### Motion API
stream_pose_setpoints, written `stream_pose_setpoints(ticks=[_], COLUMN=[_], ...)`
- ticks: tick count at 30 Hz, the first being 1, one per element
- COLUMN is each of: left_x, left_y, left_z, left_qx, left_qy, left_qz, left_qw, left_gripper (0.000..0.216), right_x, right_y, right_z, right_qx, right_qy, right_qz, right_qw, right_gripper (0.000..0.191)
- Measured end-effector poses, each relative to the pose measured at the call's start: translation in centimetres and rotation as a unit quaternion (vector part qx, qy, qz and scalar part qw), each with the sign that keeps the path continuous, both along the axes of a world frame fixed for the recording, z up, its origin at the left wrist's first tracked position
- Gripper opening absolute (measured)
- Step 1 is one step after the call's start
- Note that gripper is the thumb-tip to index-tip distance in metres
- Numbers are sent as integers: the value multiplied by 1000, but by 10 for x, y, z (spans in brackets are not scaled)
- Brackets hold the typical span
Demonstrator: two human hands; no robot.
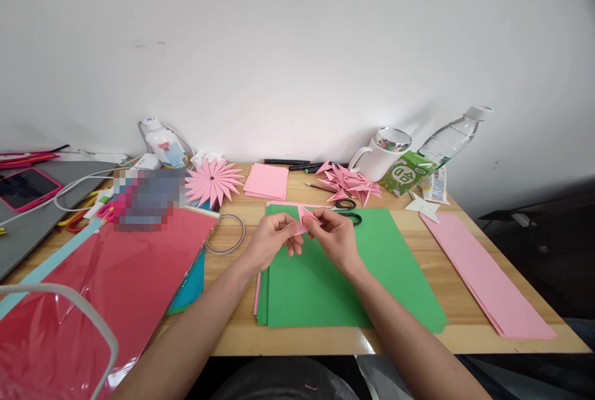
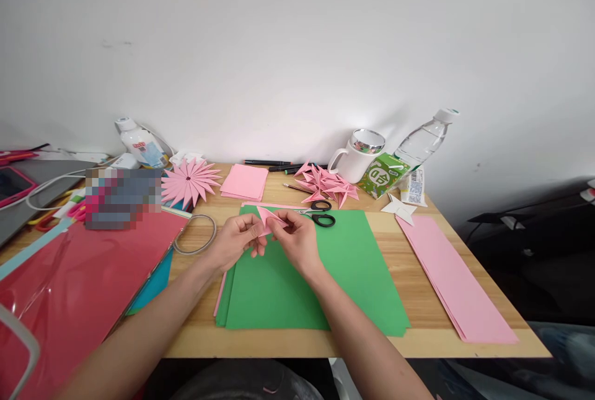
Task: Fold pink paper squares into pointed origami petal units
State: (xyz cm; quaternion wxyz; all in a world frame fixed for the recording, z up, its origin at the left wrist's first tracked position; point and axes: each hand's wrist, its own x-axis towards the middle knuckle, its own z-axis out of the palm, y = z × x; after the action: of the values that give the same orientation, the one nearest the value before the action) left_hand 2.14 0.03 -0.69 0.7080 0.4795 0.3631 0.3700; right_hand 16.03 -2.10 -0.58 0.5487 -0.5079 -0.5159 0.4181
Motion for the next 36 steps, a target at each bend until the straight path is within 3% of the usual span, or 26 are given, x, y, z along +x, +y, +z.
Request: stream_pose_setpoints(ticks=[4, 17, 29, 36], left_x=[-2, -2, -8, -5], left_y=[3, 5, 9, 8], left_z=[-3, -6, -8, -11], left_qx=[-26, -72, -83, -86], left_qy=[-68, -125, -108, -89], left_qz=[-42, -9, -21, 9], left_qw=[996, 989, 990, 992], left_gripper=[31, 31, 28, 32], right_x=[2, 2, 0, -2], right_y=[0, 1, 0, -2], right_z=[0, -2, -1, -6], right_qx=[-1, 7, -9, 7], right_qy=[-9, 67, 58, 23], right_qz=[17, 41, 50, 37], right_qw=[1000, 997, 997, 999], right_gripper=[28, 28, 27, 25])
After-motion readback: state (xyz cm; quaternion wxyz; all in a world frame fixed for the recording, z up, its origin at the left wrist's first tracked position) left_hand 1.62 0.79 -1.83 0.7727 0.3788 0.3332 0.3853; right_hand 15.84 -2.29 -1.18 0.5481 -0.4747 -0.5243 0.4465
